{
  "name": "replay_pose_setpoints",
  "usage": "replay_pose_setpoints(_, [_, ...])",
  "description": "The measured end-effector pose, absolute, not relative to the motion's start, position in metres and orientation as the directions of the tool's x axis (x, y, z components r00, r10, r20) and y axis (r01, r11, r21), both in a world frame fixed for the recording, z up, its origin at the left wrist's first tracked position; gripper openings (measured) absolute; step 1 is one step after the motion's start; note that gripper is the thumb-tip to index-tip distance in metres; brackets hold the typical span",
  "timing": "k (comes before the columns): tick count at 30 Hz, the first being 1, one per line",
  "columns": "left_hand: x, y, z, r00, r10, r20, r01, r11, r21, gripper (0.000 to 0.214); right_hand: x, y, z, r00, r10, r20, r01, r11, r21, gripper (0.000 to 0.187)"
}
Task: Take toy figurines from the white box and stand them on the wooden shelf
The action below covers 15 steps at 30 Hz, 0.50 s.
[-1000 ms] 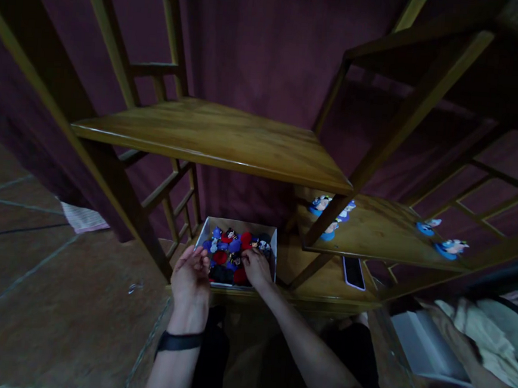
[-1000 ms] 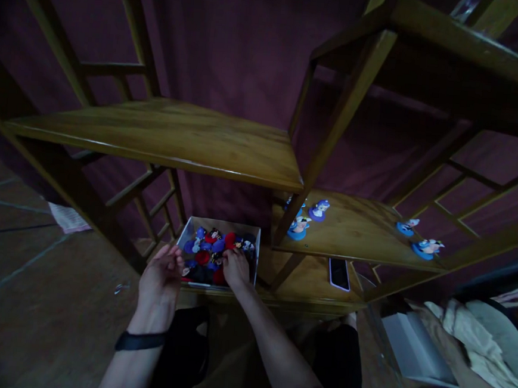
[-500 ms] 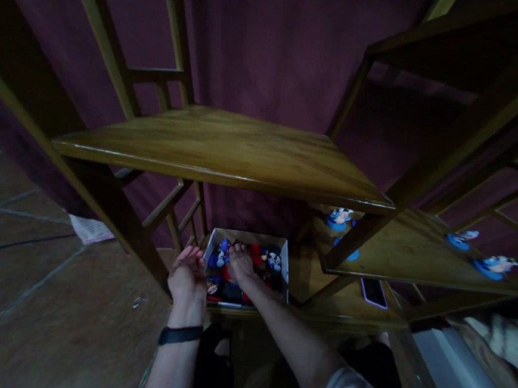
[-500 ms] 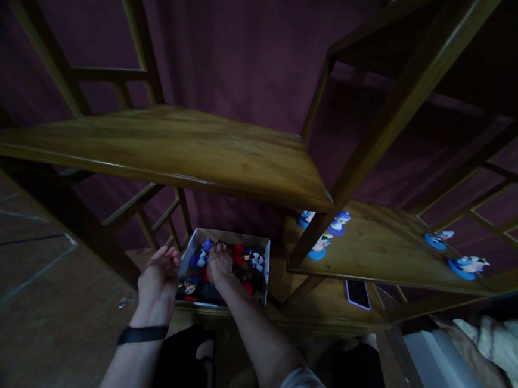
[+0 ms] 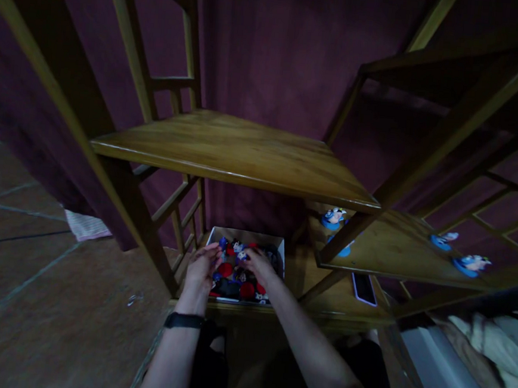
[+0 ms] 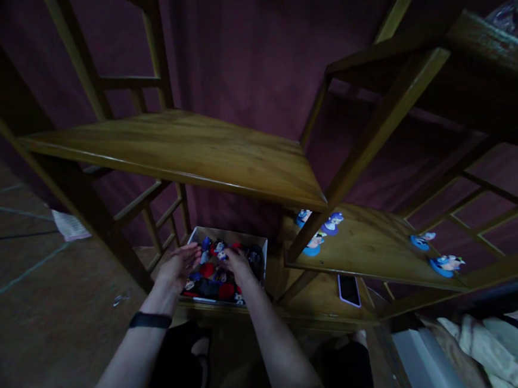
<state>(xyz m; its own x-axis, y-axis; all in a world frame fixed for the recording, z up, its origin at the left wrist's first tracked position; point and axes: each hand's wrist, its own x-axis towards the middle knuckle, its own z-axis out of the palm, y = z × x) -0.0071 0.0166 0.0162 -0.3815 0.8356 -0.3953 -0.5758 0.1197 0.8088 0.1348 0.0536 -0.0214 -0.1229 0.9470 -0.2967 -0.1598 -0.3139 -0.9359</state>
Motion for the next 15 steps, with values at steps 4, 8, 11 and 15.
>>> replay_pose_setpoints(4, [0.000, 0.026, 0.003, -0.384, 0.901, -0.201, -0.095, 0.178, 0.979, 0.015, 0.154, 0.044, -0.001, -0.225, 0.905, -0.361, -0.510, -0.425, -0.748, 0.016])
replay_pose_setpoints(8, [0.001, 0.026, -0.011, -0.265, 0.959, -0.096, 0.492, 0.221, 0.842, 0.010, 0.167, 0.023, 0.009, -0.135, 0.940, -0.314, -0.477, -0.339, -0.811, 0.023])
replay_pose_setpoints(11, [0.003, 0.025, -0.016, -0.217, 0.974, -0.057, 0.639, 0.186, 0.746, 0.012, 0.177, -0.002, 0.006, -0.061, 0.947, -0.316, -0.383, -0.315, -0.869, 0.034])
replay_pose_setpoints(15, [0.016, 0.032, -0.020, -0.158, 0.984, 0.077, 0.640, 0.042, 0.767, 0.017, 0.194, -0.038, 0.000, -0.003, 0.949, -0.315, -0.284, -0.303, -0.910, 0.040])
